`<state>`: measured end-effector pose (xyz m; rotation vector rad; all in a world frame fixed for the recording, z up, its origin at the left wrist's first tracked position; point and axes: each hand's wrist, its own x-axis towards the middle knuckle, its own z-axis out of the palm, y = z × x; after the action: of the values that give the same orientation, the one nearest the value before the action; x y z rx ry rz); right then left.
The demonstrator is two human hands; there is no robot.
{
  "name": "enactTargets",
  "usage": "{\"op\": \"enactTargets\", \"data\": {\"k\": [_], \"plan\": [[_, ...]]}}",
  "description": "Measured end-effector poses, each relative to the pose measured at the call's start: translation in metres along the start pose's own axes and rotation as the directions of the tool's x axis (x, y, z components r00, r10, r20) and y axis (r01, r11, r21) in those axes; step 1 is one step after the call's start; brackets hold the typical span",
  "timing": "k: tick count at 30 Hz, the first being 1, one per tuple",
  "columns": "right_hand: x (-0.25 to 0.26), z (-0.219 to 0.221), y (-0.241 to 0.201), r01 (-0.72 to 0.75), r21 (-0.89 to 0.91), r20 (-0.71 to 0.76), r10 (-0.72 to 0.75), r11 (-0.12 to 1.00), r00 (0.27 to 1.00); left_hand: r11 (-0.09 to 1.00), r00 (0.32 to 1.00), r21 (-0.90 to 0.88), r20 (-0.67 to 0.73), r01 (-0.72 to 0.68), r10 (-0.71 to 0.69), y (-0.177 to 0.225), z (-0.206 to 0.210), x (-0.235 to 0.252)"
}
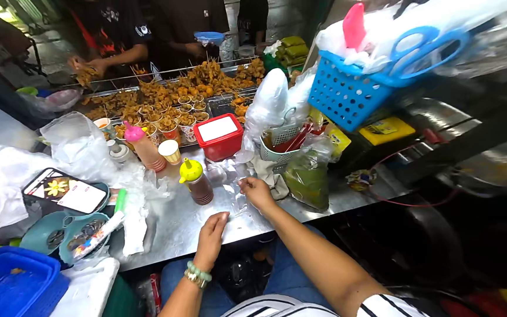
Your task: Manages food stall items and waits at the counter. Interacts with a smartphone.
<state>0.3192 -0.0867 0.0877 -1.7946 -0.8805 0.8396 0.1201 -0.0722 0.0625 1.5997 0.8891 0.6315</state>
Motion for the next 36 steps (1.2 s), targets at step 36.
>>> {"op": "enactTargets", "data": {"k": [36], "plan": [[-0.132, -0.038, 0.086, 0.39, -0.082, 0.09, -0.383, 0.917, 0.919, 0.9, 0.986, -0.428, -0.165, -0.082, 0.012, 0.083, 0.001, -0.001]]}}
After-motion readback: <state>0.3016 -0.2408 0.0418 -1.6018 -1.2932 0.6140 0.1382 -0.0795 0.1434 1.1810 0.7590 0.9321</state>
